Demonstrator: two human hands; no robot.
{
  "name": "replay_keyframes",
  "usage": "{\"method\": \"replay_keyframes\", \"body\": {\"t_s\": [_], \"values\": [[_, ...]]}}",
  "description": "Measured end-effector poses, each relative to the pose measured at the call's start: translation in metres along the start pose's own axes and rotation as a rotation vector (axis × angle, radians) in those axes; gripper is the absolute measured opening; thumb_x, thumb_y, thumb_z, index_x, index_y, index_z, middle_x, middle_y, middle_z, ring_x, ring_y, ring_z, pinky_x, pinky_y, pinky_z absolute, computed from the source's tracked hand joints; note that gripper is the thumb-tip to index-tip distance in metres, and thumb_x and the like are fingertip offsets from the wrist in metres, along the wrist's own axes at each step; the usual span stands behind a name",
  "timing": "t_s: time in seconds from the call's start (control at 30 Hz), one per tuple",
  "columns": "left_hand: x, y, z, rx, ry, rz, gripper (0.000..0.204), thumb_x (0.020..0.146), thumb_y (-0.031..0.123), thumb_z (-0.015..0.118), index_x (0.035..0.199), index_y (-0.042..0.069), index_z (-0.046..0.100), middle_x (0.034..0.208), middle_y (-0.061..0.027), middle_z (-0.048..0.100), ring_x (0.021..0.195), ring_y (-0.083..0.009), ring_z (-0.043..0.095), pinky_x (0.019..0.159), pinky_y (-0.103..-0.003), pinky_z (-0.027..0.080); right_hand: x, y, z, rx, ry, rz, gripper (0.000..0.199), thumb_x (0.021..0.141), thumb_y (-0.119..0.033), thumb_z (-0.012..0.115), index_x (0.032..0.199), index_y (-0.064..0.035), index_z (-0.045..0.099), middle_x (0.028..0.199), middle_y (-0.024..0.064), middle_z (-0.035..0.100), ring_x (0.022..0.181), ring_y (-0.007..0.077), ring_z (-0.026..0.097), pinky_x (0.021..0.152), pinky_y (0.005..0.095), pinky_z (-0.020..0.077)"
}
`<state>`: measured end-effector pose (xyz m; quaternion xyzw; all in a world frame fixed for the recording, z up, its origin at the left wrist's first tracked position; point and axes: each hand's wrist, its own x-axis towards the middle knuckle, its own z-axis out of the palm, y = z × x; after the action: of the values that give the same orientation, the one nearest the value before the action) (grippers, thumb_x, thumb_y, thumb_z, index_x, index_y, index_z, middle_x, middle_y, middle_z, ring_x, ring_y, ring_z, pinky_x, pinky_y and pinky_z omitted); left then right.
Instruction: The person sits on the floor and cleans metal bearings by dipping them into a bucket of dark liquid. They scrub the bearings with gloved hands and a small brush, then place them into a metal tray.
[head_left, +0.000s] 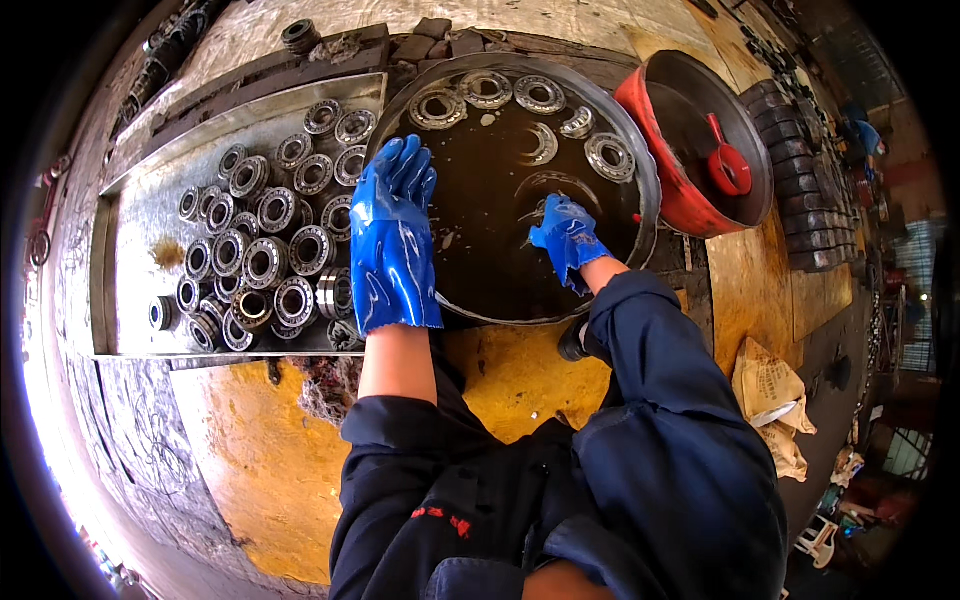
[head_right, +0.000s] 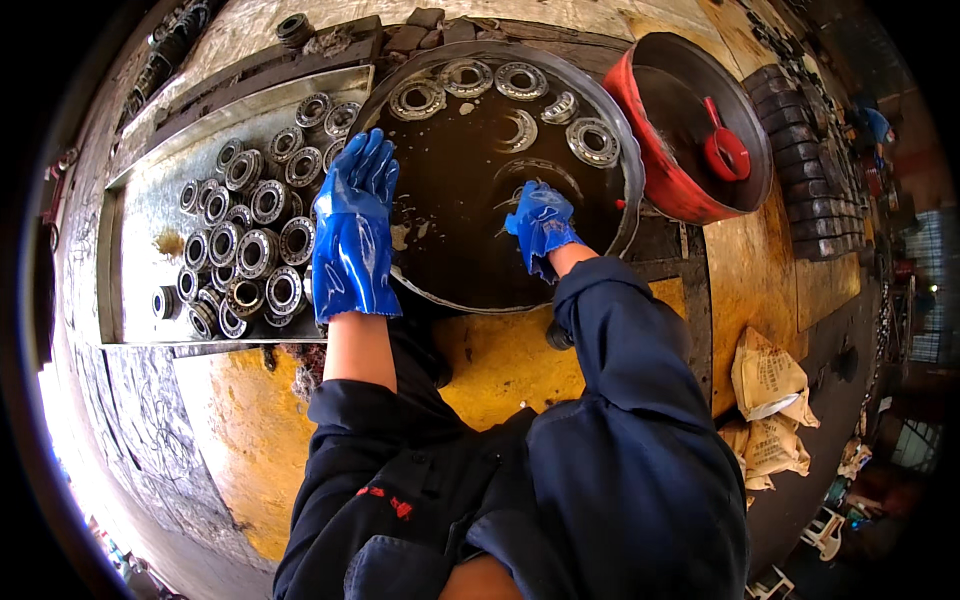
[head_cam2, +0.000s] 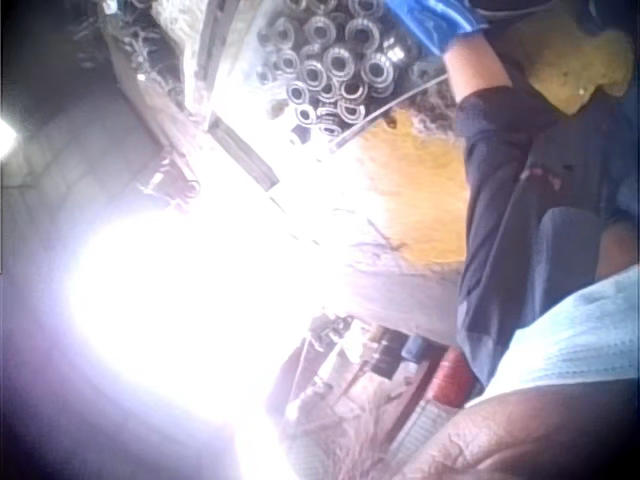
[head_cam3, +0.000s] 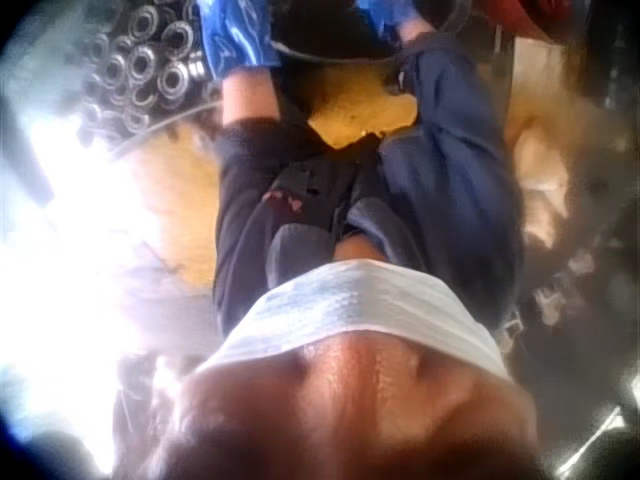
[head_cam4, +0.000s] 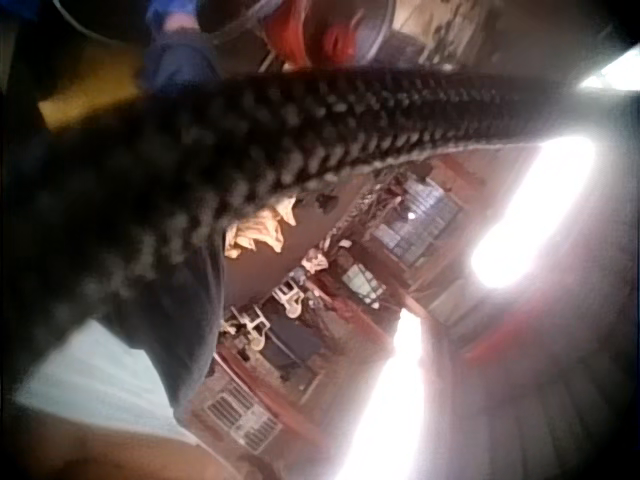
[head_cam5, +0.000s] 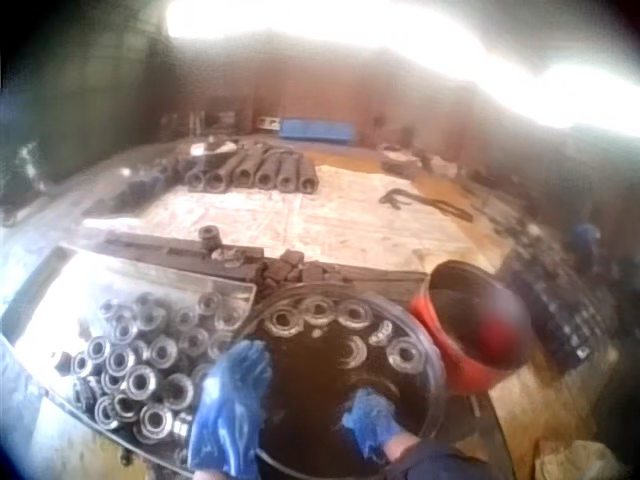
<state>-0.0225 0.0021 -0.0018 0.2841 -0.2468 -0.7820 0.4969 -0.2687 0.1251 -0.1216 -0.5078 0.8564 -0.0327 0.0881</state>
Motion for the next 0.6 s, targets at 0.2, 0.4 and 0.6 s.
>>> {"method": "replay_keyframes", "body": {"t_s": [0.2,0.4,0.6], "values": [[0.004,0.003,-0.012,-0.122,0.031,-0.004,0.052,0.107,0.033,0.050,0.147,0.001,0.043,0.152,-0.0192,0.047,0.138,-0.0331,0.049,0.113,-0.043,0.044,0.040,0.009,0.051,-0.141,-0.153,-0.048,0.023,0.072,-0.026,0.073,0.082,-0.0058,0.077,0.090,0.0203,0.074,0.087,0.0393,0.073,0.074,0.0482,0.0580],[0.000,0.000,-0.014,-0.199,-0.037,-0.012,0.055,0.107,0.034,0.049,0.148,-0.001,0.039,0.152,-0.0214,0.045,0.138,-0.0345,0.048,0.115,-0.043,0.041,0.035,-0.022,0.051,-0.204,-0.248,-0.079,0.025,0.074,-0.031,0.074,0.085,-0.0082,0.077,0.091,0.0199,0.074,0.085,0.0367,0.073,0.073,0.0473,0.0577],[0.014,-0.007,-0.021,-0.273,0.015,-0.094,0.050,0.104,0.032,0.056,0.144,0.004,0.047,0.148,-0.0191,0.052,0.131,-0.0357,0.056,0.108,-0.045,0.050,0.038,0.012,0.046,-0.110,-0.044,-0.113,0.027,0.076,-0.030,0.072,0.087,-0.0060,0.076,0.090,0.0205,0.073,0.084,0.0384,0.072,0.074,0.0479,0.0574]]}}
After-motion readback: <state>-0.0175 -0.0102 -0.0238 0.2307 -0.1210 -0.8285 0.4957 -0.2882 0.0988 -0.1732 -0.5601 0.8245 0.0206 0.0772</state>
